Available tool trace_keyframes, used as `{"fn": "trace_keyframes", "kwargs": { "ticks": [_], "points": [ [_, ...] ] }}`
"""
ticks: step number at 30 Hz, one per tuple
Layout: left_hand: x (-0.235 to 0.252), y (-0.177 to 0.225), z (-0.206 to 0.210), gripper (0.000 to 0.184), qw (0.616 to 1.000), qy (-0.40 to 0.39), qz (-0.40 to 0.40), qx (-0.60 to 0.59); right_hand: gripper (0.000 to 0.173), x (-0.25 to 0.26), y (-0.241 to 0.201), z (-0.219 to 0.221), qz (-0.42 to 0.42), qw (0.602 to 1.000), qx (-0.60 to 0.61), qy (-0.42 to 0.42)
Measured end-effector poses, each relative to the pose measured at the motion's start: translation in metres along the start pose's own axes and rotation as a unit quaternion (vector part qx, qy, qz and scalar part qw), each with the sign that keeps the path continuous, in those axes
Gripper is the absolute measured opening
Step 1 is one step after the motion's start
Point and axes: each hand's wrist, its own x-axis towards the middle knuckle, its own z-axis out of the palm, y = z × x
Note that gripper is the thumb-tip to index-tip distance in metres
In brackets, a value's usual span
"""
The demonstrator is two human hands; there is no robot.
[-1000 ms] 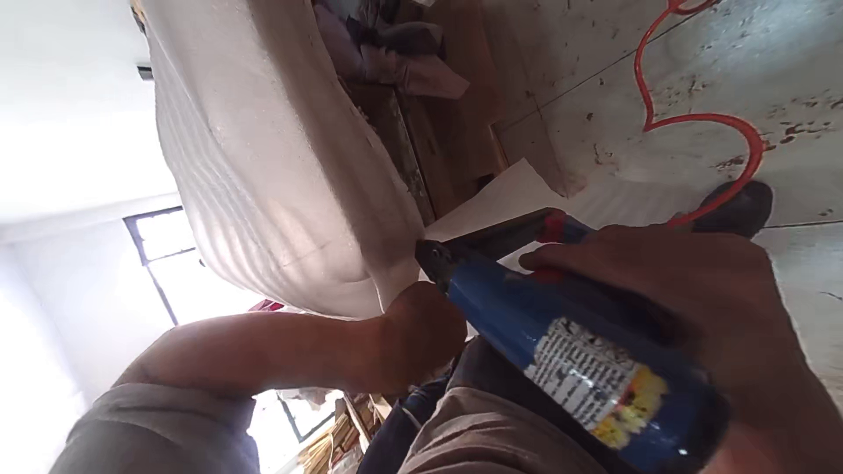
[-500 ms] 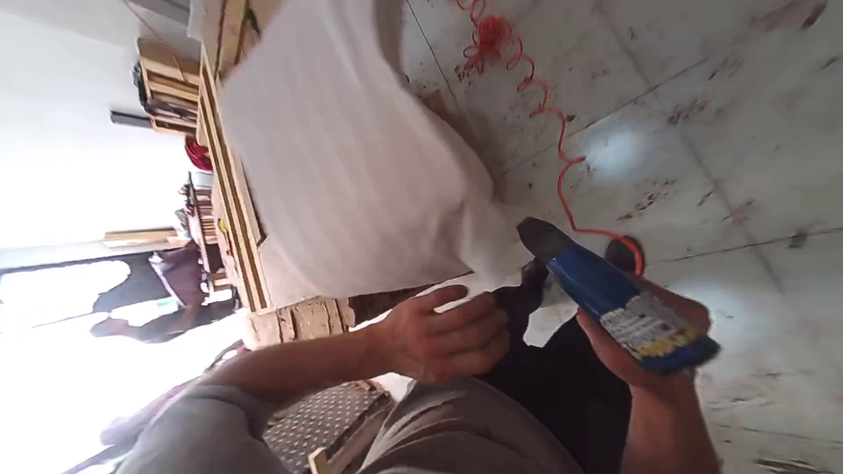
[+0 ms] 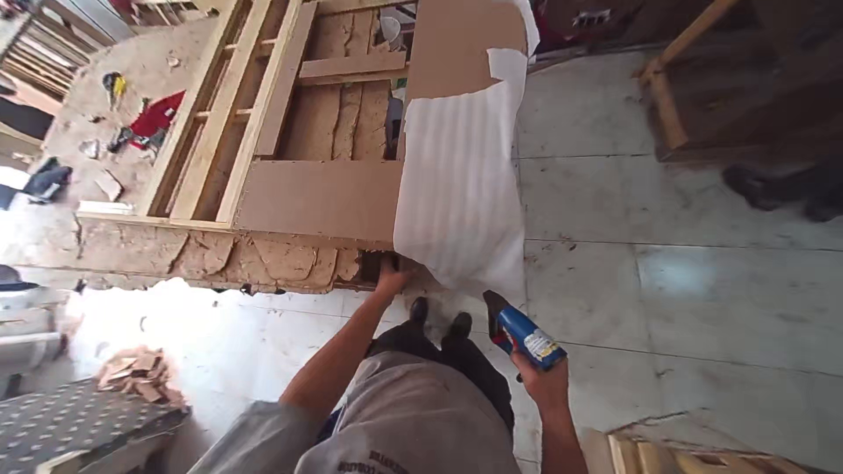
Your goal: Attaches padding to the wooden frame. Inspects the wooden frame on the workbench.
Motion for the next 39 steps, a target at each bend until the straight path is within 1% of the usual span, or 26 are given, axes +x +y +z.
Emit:
{"fn": "trace_keyframes", "kwargs": {
  "ticks": [1, 2, 4, 6, 8, 9, 10, 12, 14, 16, 19, 21, 23, 24, 25, 26, 27, 28, 29, 30, 31, 32, 33, 34, 36, 39],
  "points": [
    [0.017, -0.005, 0.005, 0.095, 1.000, 0.013, 0.005, 0.005, 0.042, -0.001, -0.005, -0.005, -0.005, 1.000, -0.013, -0.015],
    [0.029, -0.008, 0.008, 0.088, 1.000, 0.006, 0.012, 0.009, 0.040, -0.003, -0.009, -0.010, -0.012, 0.999, -0.023, -0.026],
    [0.035, -0.007, 0.011, 0.078, 0.997, -0.067, 0.036, 0.032, 0.036, -0.002, -0.013, -0.018, -0.025, 0.998, -0.037, -0.043],
    [0.020, -0.012, 0.007, 0.068, 0.982, -0.147, 0.076, 0.089, 0.034, -0.004, -0.015, -0.023, -0.019, 0.997, -0.054, -0.051],
    [-0.012, -0.006, -0.014, 0.047, 0.963, -0.176, 0.133, 0.152, 0.032, -0.002, -0.014, -0.021, -0.008, 0.996, -0.076, -0.044],
    [-0.033, 0.008, -0.030, 0.037, 0.957, -0.171, 0.163, 0.171, 0.031, 0.000, -0.013, -0.017, 0.003, 0.995, -0.091, -0.037],
    [-0.056, 0.027, -0.049, 0.033, 0.951, -0.159, 0.187, 0.189, 0.031, 0.003, -0.013, -0.012, 0.014, 0.994, -0.103, -0.032],
    [-0.102, 0.079, -0.089, 0.031, 0.935, -0.103, 0.229, 0.249, 0.031, 0.009, -0.016, 0.002, 0.030, 0.992, -0.115, -0.039],
    [-0.134, 0.141, -0.116, 0.034, 0.897, -0.019, 0.292, 0.331, 0.029, 0.020, -0.022, 0.022, 0.042, 0.991, -0.114, -0.058],
    [-0.154, 0.205, -0.121, 0.039, 0.840, 0.031, 0.345, 0.418, 0.031, 0.034, -0.028, 0.047, 0.049, 0.990, -0.103, -0.078],
    [-0.164, 0.271, -0.108, 0.042, 0.739, 0.047, 0.414, 0.529, 0.034, 0.050, -0.034, 0.081, 0.070, 0.988, -0.075, -0.112],
    [-0.163, 0.312, -0.096, 0.047, 0.668, 0.060, 0.414, 0.615, 0.036, 0.055, -0.036, 0.101, 0.075, 0.988, -0.054, -0.121],
    [-0.163, 0.351, -0.083, 0.052, 0.621, 0.091, 0.383, 0.678, 0.035, 0.053, -0.037, 0.119, 0.072, 0.990, -0.039, -0.115],
    [-0.165, 0.365, -0.073, 0.054, 0.598, 0.118, 0.383, 0.694, 0.036, 0.050, -0.037, 0.126, 0.077, 0.990, -0.030, -0.112],
    [-0.169, 0.372, -0.059, 0.058, 0.561, 0.152, 0.414, 0.700, 0.037, 0.046, -0.037, 0.133, 0.084, 0.991, -0.020, -0.106],
    [-0.175, 0.370, -0.039, 0.061, 0.516, 0.172, 0.475, 0.692, 0.038, 0.043, -0.035, 0.139, 0.089, 0.991, -0.008, -0.095],
    [-0.180, 0.358, -0.016, 0.056, 0.461, 0.162, 0.563, 0.667, 0.038, 0.039, -0.033, 0.145, 0.091, 0.992, 0.006, -0.082],
    [-0.182, 0.337, 0.006, 0.046, 0.397, 0.103, 0.660, 0.629, 0.037, 0.035, -0.029, 0.151, 0.082, 0.995, 0.020, -0.056],
    [-0.178, 0.312, 0.029, 0.040, 0.335, 0.005, 0.728, 0.598, 0.034, 0.029, -0.026, 0.160, 0.066, 0.997, 0.031, -0.019],
    [-0.169, 0.287, 0.049, 0.040, 0.269, -0.094, 0.747, 0.600, 0.031, 0.022, -0.025, 0.170, 0.052, 0.998, 0.044, 0.017],
    [-0.153, 0.267, 0.068, 0.042, 0.198, -0.172, 0.735, 0.625, 0.030, 0.017, -0.025, 0.179, 0.042, 0.996, 0.053, 0.053],
    [-0.131, 0.252, 0.083, 0.042, 0.139, -0.216, 0.700, 0.667, 0.032, 0.012, -0.024, 0.186, 0.041, 0.995, 0.059, 0.067],
    [-0.107, 0.241, 0.089, 0.042, 0.095, -0.228, 0.652, 0.717, 0.037, 0.005, -0.022, 0.196, 0.036, 0.994, 0.064, 0.078],
    [-0.083, 0.236, 0.089, 0.041, 0.058, -0.220, 0.605, 0.763, 0.039, -0.002, -0.019, 0.207, 0.026, 0.992, 0.072, 0.098],
    [-0.045, 0.241, 0.076, 0.043, 0.006, -0.202, 0.543, 0.815, 0.041, -0.015, -0.005, 0.221, 0.001, 0.985, 0.106, 0.136],
    [-0.025, 0.251, 0.051, 0.047, -0.034, -0.207, 0.542, 0.814, 0.045, -0.035, 0.036, 0.229, -0.017, 0.968, 0.197, 0.157]
  ]
}}
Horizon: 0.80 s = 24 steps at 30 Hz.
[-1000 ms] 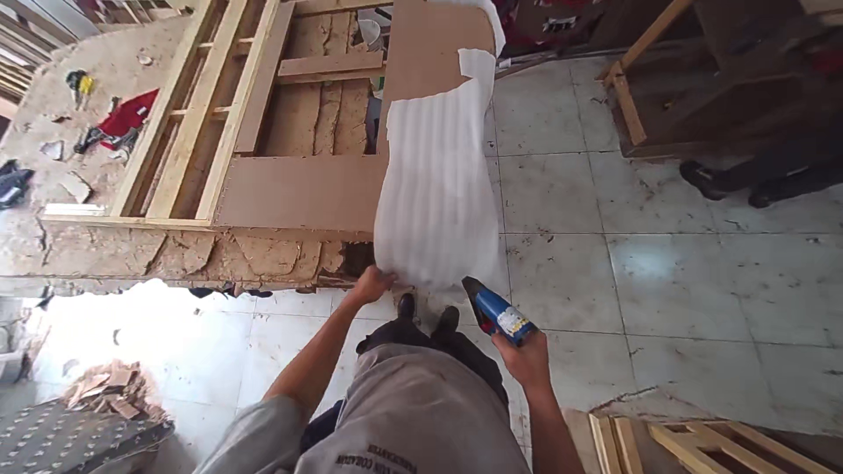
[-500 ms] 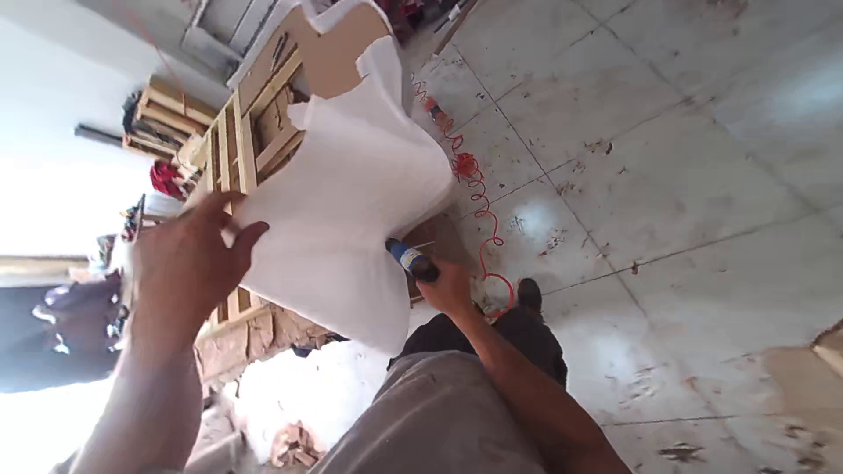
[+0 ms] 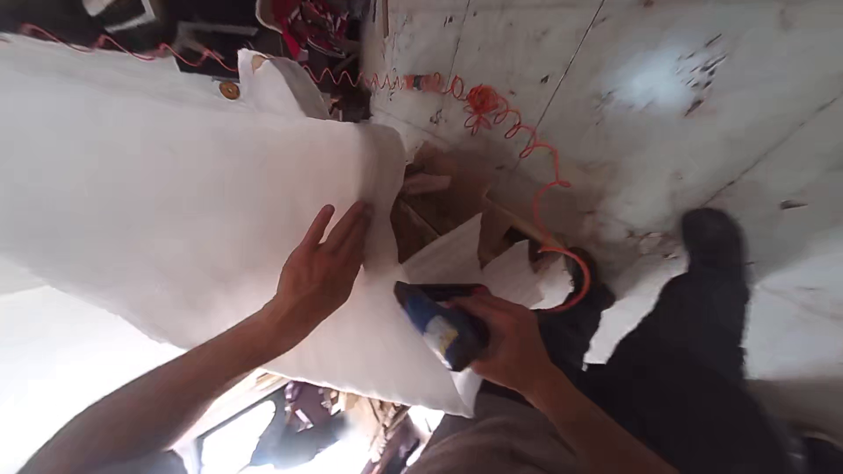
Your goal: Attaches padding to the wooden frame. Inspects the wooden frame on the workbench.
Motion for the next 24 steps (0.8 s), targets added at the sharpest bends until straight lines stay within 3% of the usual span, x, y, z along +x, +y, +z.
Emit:
{"fn": "trace_keyframes", "kwargs": {
  "ticks": [4, 8, 16, 20, 24],
  "points": [
    [0.001, 0.000, 0.001, 0.053, 1.000, -0.006, 0.013, -0.004, 0.043, -0.002, 0.049, -0.028, -0.004, 0.999, 0.015, 0.030],
    [0.010, -0.003, 0.001, 0.054, 0.999, 0.000, 0.035, 0.008, 0.043, 0.030, 0.070, -0.054, -0.046, 0.997, -0.040, 0.057],
    [0.014, 0.003, 0.010, 0.053, 0.996, 0.068, 0.037, 0.048, 0.037, 0.124, 0.047, -0.101, -0.165, 0.982, -0.046, 0.082],
    [0.019, -0.001, 0.011, 0.048, 0.996, 0.057, 0.057, 0.023, 0.037, 0.152, 0.039, -0.098, -0.170, 0.979, -0.066, 0.089],
    [0.016, -0.004, 0.013, 0.057, 0.997, 0.055, 0.060, 0.007, 0.037, 0.150, 0.036, -0.077, -0.172, 0.977, -0.070, 0.107]
  ]
}}
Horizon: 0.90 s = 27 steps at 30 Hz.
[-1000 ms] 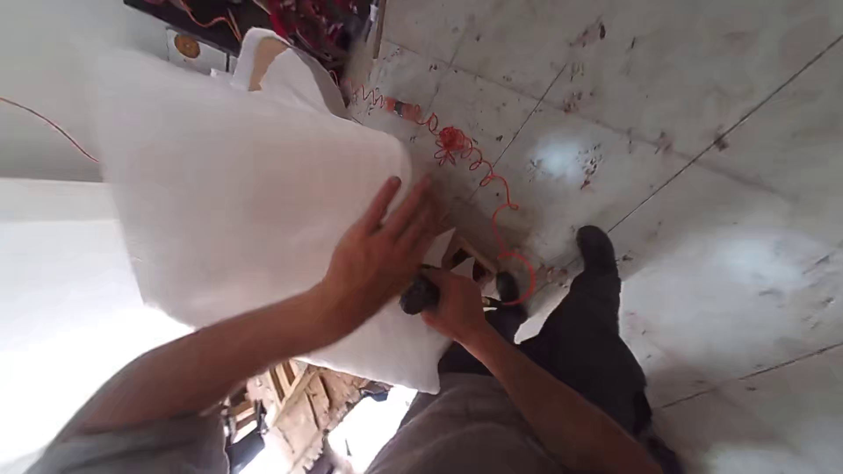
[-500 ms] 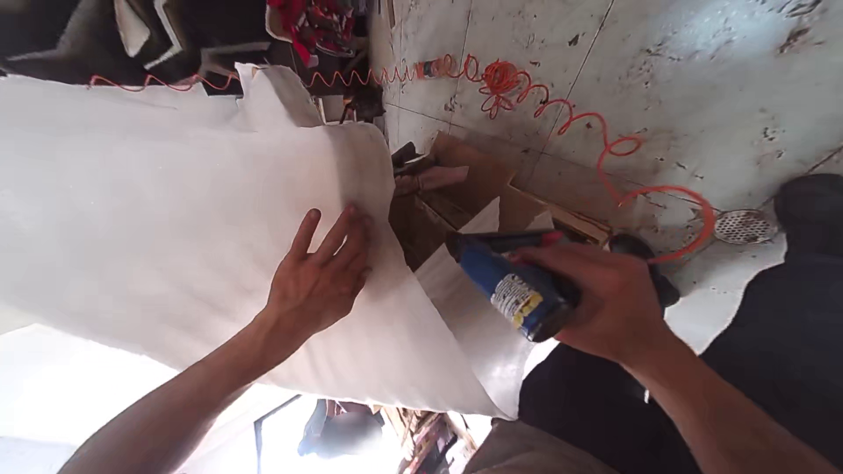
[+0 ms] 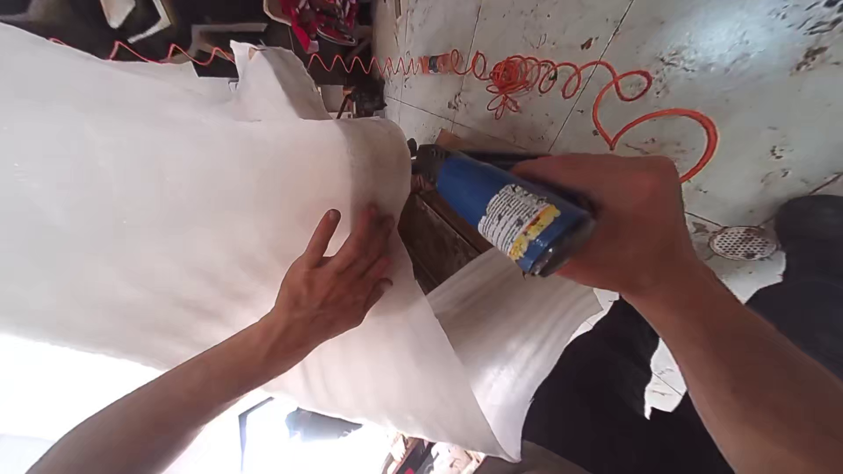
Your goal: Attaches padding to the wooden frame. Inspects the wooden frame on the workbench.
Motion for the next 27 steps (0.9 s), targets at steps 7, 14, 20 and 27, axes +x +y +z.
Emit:
{"fn": "trace_keyframes", "kwargs": {
  "ticks": [7, 14, 20, 27],
  "points": [
    [-0.004, 0.001, 0.004, 0.059, 1.000, 0.029, -0.009, -0.001, 0.037, -0.012, -0.005, 0.016, 0.012, 1.000, 0.004, 0.003],
    [-0.007, 0.001, 0.007, 0.057, 0.999, 0.034, -0.019, -0.005, 0.040, -0.019, -0.020, 0.040, 0.017, 0.997, -0.069, 0.033],
    [-0.016, 0.003, 0.015, 0.058, 0.998, 0.043, -0.033, -0.020, 0.038, -0.042, -0.027, 0.054, 0.029, 0.997, -0.050, 0.044],
    [-0.016, 0.006, 0.017, 0.060, 0.998, 0.050, -0.035, -0.015, 0.042, -0.048, -0.028, 0.073, 0.029, 0.996, -0.079, 0.033]
  ]
}}
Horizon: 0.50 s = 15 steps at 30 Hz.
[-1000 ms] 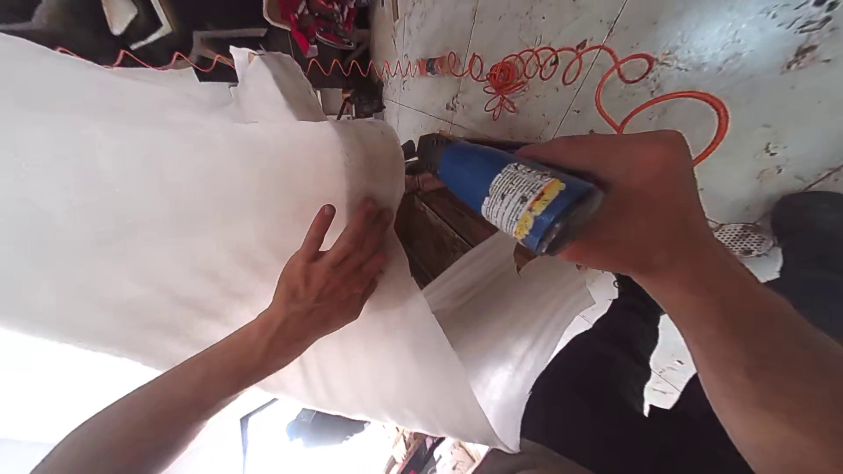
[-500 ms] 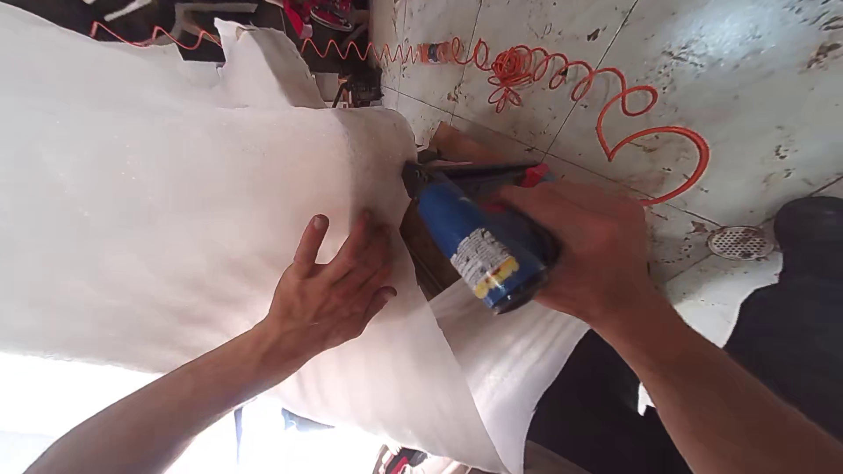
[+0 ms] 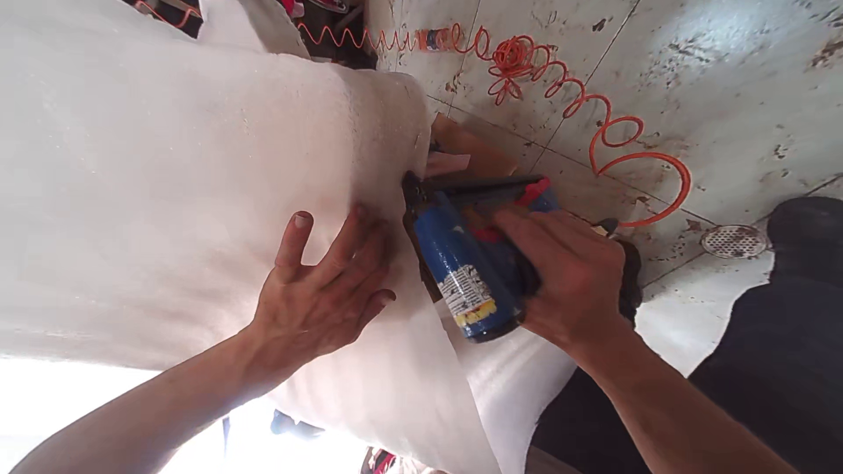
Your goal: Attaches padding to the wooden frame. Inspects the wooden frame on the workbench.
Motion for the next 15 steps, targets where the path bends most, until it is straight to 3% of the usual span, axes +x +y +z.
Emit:
{"fn": "trace_keyframes", "kwargs": {
  "ticks": [10, 15],
  "points": [
    [-0.011, 0.004, 0.002, 0.065, 1.000, -0.018, -0.012, -0.011, 0.040, -0.025, 0.000, 0.027, -0.014, 1.000, 0.013, -0.016],
    [-0.015, 0.004, 0.000, 0.064, 0.999, -0.021, -0.020, -0.020, 0.040, -0.024, 0.010, 0.010, -0.012, 0.998, 0.054, -0.038]
  ]
}}
